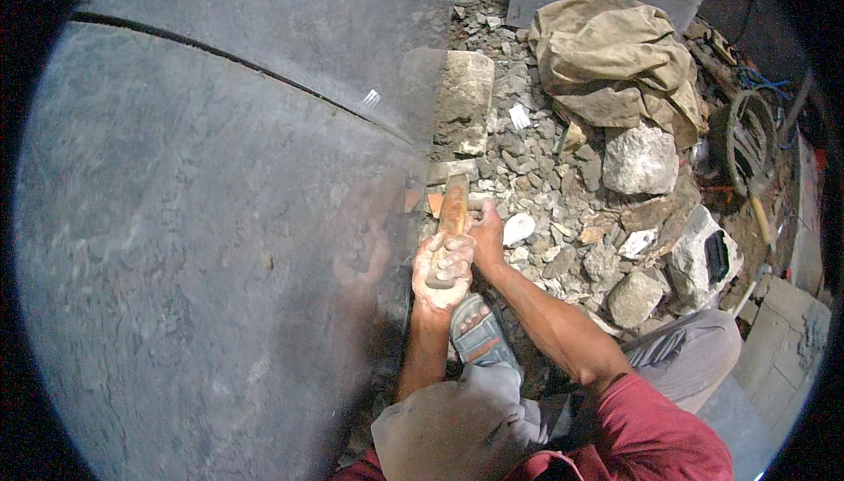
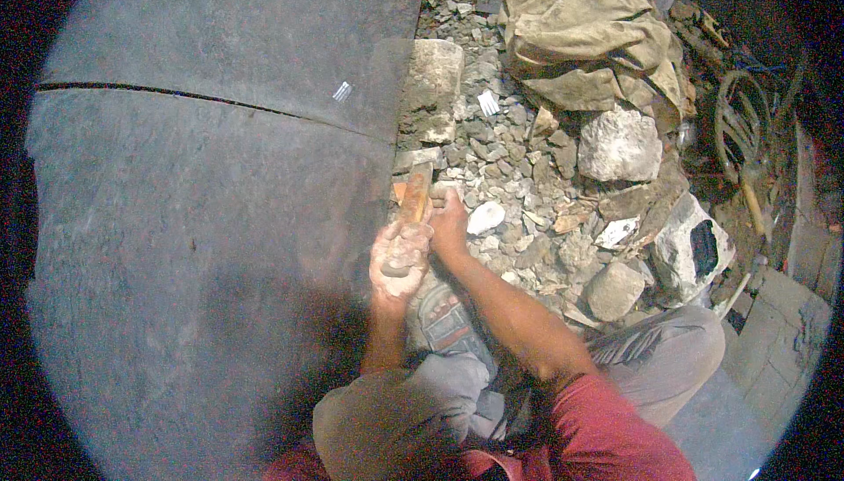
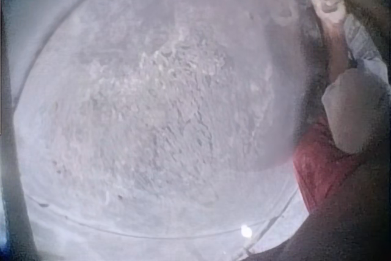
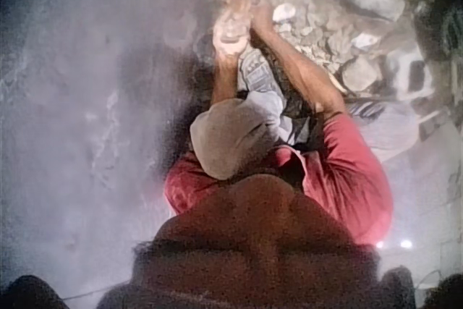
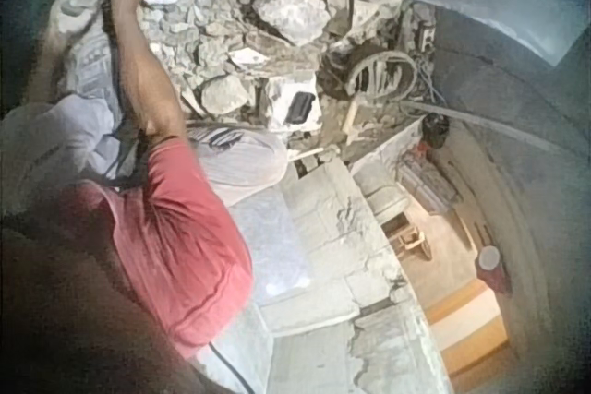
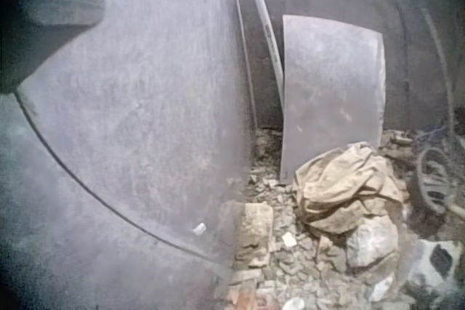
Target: The person installs tiles on a wall by clearing rubble from the base, applying small pieces of material for spacing, and using a mallet to tap the tiles into place.
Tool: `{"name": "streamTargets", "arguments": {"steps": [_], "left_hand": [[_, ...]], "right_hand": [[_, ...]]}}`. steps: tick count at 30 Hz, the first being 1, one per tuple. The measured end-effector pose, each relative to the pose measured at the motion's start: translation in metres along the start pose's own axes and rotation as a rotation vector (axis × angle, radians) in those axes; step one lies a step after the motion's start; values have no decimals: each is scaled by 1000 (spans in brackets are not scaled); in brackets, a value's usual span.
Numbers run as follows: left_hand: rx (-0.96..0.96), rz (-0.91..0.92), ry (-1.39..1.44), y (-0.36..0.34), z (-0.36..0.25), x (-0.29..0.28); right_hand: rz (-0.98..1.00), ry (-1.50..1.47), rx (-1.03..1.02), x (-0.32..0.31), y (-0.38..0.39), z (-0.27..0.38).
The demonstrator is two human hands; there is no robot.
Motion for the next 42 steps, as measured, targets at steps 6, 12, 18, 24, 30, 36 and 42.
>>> {"name": "streamTargets", "arguments": {"steps": [6, 12, 18, 24, 30, 36, 42], "left_hand": [[10, -8, -19, -1, 1, 1], [21, -37, -25, -2, -2, 0], [15, -46, 12, -1, 4, 6], [65, -68, -26, -2, 0, 4], [66, -45, -43, 0, -5, 1], [24, -21, -29, 2, -10, -4], [57, -110, 13, -2, 0, 3]], "right_hand": [[100, -254, 27, -6, 13, 0], [78, 12, -8, -15, 11, 7], [53, -23, 23, -13, 10, 4], [35, -103, 34, -7, 12, -2], [-29, -126, -9, -2, 18, 1], [11, -240, 31, 3, 23, -15], [-89, -144, -4, -7, 11, -13]]}}
Point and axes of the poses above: each hand's wrist, its own y-axis away from the middle knuckle, its own x-axis out of the palm, z = x × y, the point moved 2 cm from there along -y, towards the middle knuckle, and after that the axes turned 1 degree about -x, right-handed, at the moved point
